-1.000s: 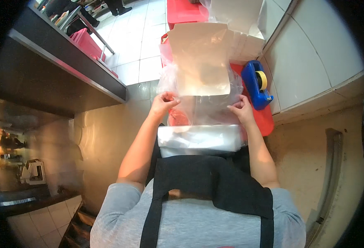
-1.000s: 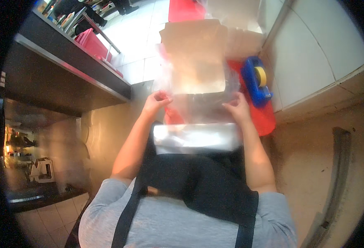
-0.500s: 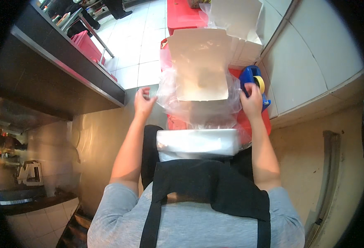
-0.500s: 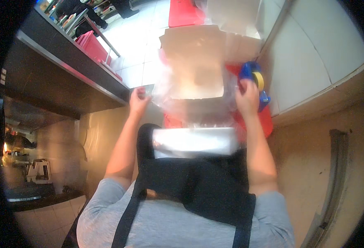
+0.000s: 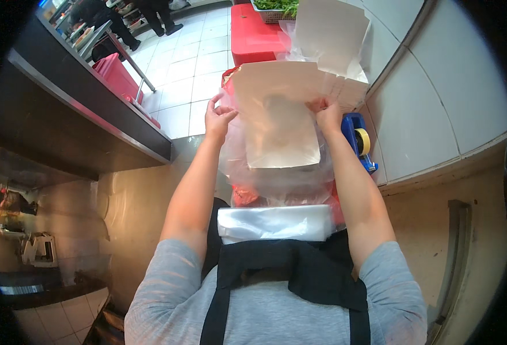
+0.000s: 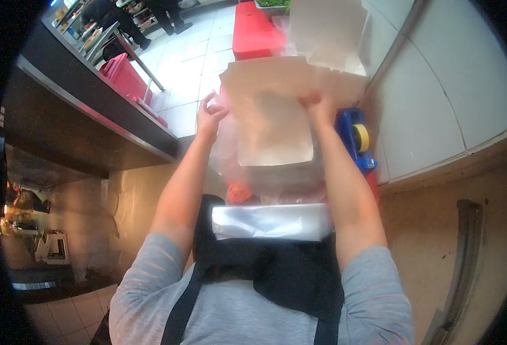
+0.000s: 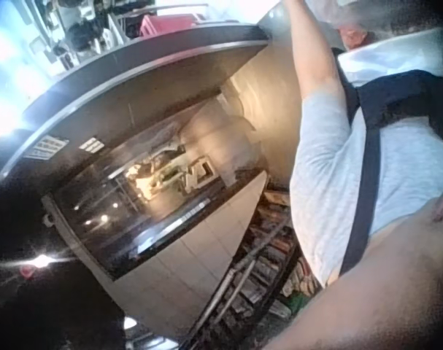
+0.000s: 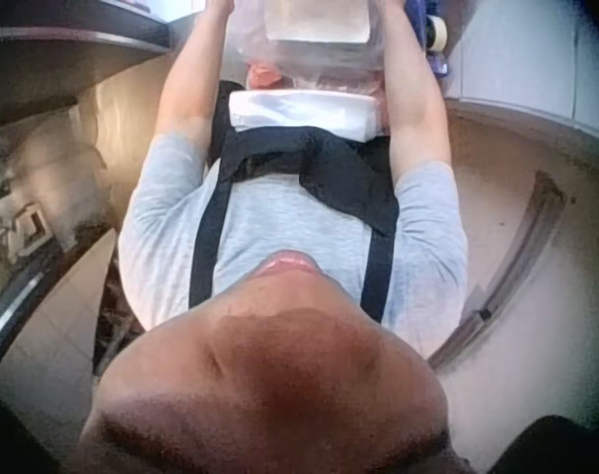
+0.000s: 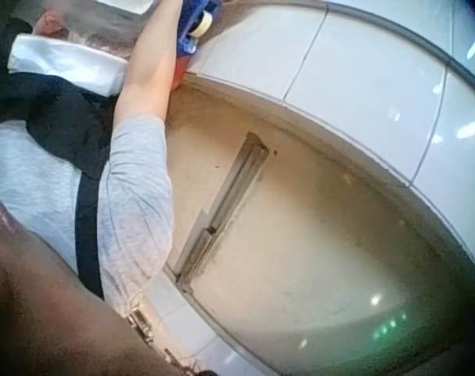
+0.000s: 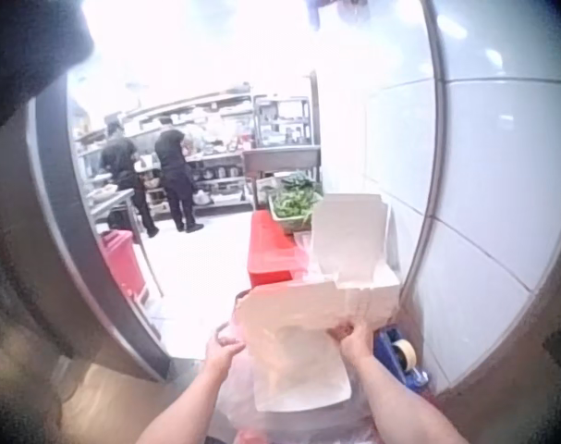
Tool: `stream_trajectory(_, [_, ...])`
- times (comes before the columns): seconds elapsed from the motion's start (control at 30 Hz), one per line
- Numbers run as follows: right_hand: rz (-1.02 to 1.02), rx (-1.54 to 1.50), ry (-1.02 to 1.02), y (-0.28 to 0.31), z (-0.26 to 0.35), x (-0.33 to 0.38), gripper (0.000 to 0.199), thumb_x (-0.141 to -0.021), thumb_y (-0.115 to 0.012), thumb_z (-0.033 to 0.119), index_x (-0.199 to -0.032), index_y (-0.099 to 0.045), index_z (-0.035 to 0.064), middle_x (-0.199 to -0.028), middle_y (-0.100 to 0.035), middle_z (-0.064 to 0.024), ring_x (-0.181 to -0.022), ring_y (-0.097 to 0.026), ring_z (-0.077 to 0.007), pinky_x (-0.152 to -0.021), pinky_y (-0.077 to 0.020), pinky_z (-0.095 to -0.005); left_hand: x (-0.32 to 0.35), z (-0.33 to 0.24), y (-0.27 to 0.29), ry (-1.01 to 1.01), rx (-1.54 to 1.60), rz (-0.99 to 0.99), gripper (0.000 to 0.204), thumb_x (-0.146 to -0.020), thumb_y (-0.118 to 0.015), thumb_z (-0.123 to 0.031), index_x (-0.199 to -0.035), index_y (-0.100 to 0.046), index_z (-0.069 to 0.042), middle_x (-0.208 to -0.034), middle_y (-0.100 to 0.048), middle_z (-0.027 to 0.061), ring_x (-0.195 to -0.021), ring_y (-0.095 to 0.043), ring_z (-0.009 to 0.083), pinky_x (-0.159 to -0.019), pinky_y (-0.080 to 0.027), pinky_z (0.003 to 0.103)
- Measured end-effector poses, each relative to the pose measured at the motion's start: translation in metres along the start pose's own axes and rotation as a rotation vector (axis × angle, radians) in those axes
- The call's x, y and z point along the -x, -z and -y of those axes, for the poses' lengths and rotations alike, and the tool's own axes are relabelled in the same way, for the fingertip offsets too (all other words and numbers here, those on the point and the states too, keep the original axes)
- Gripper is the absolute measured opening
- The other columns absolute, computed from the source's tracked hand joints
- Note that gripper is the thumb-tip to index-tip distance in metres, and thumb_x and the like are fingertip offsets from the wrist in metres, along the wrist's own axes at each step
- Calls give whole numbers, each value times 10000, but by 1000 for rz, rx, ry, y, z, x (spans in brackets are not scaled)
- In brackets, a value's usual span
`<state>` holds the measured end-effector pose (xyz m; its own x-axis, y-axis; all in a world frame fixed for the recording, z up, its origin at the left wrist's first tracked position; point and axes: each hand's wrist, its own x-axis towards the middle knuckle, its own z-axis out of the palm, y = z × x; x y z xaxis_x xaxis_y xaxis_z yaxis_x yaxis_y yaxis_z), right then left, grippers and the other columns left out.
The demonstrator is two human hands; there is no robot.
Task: The person lines cardboard takeout boxes with plastic bags by hand and stacks them.
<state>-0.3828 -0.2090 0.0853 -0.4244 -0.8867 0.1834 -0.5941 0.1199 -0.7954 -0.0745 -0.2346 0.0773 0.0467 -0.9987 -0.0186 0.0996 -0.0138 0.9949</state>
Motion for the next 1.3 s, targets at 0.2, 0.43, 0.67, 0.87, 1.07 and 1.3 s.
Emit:
stream_trajectory(0.2, [-275, -86, -62, -5, -23, -2, 169, -809, -700, 164, -919, -657, 42, -847, -669, -87, -800, -621, -214, -750, -478, -335, 5, -6, -1, -68, 82, 11, 713, -718, -751, 44, -1322, -381, -40, -882, -644, 58, -818, -619, 143, -761, -499, 272])
stream_trajectory(0.43, [-292, 62, 924, 30, 82, -7, 365, -801, -647, 143, -1159, -597, 91, -1130, -605, -109, -1098, -537, -302, -946, -394, -401, -2, -60, -17, -268, -89, -68, 612, -891, -638, -250, -1384, -359, -21, -1211, -553, 175, -1183, -469, 232, -1024, -349, 366])
stream_trajectory(0.67, [-107, 602, 1093, 22, 120, 12, 565, -845, -623, 291, -1362, -451, 140, -1415, -424, -61, -1341, -340, -247, -1049, -236, -541, -26, -122, -39, -322, -165, 254, 408, -976, -485, -323, -1257, -559, -36, -1152, -628, 103, -1163, -504, 191, -1023, -326, 320])
stream_trajectory(0.87, [-102, 601, 944, 28, 114, 6, 583, -843, -635, 305, -1370, -441, 148, -1441, -401, -40, -1370, -302, -233, -1051, -227, -561, -35, -138, -47, -220, -313, 370, 410, -960, -509, -372, -1206, -608, -59, -1041, -657, 69, -1045, -554, 174, -959, -373, 307])
stream_trajectory(1.07, [-181, 613, 1075, 38, 99, 19, 514, -824, -639, 262, -1314, -510, 173, -1400, -460, -34, -1309, -397, -235, -1009, -283, -572, -32, -145, -58, -200, -439, 429, 418, -918, -579, -384, -1188, -623, -69, -1019, -655, 64, -921, -598, 145, -781, -468, 294])
stream_trajectory(1.3, [20, 349, 1131, 58, 96, 37, 354, -771, -631, 51, -1110, -660, 146, -988, -682, -40, -863, -654, -234, -747, -495, -365, -45, -143, -68, -307, -895, 361, 319, -752, -705, -207, -1054, -686, -103, -924, -685, 92, -794, -647, 190, -703, -508, 304])
